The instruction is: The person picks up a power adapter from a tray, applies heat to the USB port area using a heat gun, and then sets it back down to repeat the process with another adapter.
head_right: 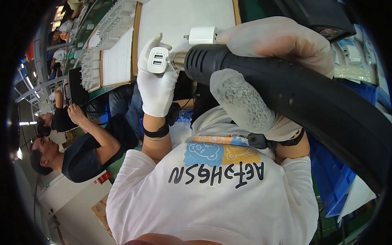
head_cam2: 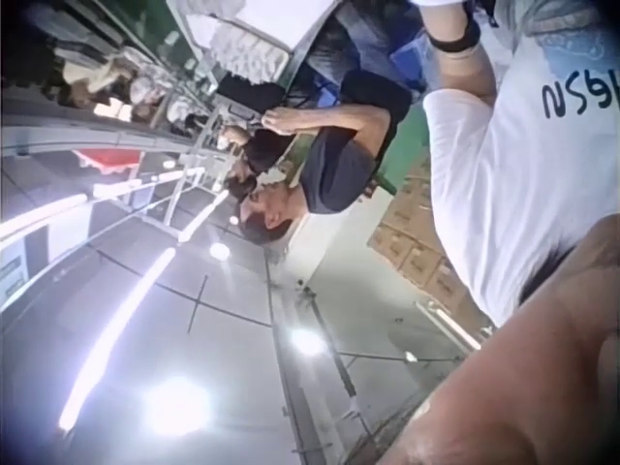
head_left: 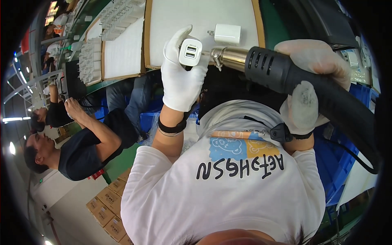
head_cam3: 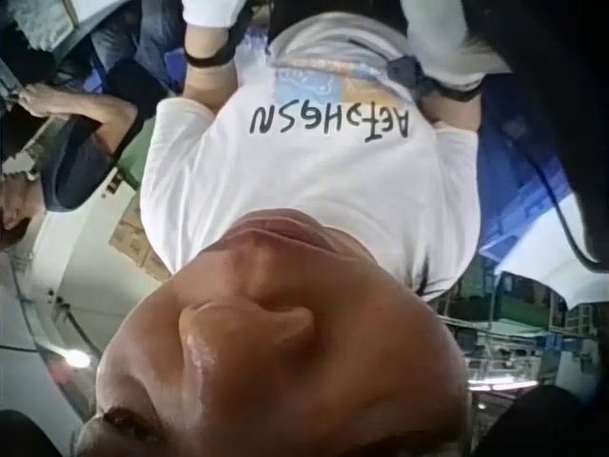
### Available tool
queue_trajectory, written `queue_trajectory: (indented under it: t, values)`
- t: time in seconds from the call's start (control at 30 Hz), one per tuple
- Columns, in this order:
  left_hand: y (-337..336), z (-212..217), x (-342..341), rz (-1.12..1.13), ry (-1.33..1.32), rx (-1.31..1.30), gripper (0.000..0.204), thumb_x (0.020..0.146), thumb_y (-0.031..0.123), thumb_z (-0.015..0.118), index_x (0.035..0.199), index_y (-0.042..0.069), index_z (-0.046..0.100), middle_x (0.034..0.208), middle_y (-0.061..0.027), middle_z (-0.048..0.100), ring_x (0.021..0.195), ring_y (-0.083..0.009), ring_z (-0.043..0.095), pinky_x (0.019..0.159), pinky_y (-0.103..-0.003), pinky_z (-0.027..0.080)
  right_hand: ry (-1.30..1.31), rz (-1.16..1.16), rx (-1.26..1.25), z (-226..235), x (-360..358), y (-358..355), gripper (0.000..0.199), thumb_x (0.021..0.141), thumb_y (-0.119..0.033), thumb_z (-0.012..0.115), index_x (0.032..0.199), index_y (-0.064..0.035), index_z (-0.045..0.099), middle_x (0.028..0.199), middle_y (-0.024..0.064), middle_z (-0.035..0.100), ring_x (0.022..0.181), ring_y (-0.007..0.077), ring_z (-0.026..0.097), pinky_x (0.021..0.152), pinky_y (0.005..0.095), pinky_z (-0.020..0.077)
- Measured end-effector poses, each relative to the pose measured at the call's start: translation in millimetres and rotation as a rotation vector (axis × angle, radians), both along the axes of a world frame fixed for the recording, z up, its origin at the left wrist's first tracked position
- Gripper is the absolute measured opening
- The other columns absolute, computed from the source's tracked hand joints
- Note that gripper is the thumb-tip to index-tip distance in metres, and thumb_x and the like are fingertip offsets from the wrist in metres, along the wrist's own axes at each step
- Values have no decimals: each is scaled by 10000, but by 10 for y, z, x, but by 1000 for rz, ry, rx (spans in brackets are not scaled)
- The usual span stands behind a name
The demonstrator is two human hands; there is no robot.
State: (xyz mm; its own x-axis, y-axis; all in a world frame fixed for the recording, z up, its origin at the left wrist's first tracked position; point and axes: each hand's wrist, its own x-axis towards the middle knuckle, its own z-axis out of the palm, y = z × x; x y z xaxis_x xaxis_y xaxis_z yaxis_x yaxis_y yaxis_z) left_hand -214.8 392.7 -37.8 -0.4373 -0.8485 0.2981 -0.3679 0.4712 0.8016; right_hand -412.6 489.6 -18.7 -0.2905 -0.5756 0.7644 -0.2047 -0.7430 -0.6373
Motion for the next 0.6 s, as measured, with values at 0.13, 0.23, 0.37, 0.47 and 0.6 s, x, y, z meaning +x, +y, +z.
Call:
queue_trajectory:
  t: [0.13, 0.23, 0.37, 0.47, 0.6]
  values:
    - [-14, -9, 4, 11, -20, -51, 551, 674, -27, 641, 1188, 54, 459, 931, -67, 525, 817, -169, 530, 758, -260, 444, 102, 119, 7, -18, -70, -14, 374, 745, -233, 663, 982, -58, 432, 877, 216, 582, 753, 237, 586, 672, 293, 495]
    - [-25, -2, 0, -6, -20, -57, 554, 671, -35, 638, 1188, 53, 457, 928, -67, 522, 820, -170, 525, 757, -262, 443, 70, 83, 8, -12, -70, -38, 388, 743, -254, 674, 984, -60, 439, 874, 216, 585, 755, 242, 590, 663, 294, 497]
    - [-56, -14, -10, -15, 9, -17, 552, 671, -43, 634, 1185, 52, 458, 924, -66, 517, 827, -174, 519, 759, -262, 439, 59, 68, 12, -11, -65, -57, 392, 738, -261, 684, 972, -55, 446, 878, 223, 584, 755, 242, 592, 656, 306, 500]
    - [-51, -26, 11, -3, 5, -23, 550, 671, -46, 632, 1184, 52, 458, 921, -65, 516, 834, -177, 516, 765, -262, 435, 44, 73, 9, -38, -45, -77, 397, 732, -269, 694, 960, -51, 453, 882, 230, 583, 755, 242, 593, 649, 317, 503]
    - [-48, 6, -8, -17, -26, -67, 556, 665, -55, 626, 1184, 52, 458, 917, -64, 515, 847, -179, 513, 777, -265, 431, -38, 97, 24, 0, 34, -30, 405, 730, -273, 699, 955, -45, 452, 875, 230, 581, 751, 239, 592, 646, 327, 503]
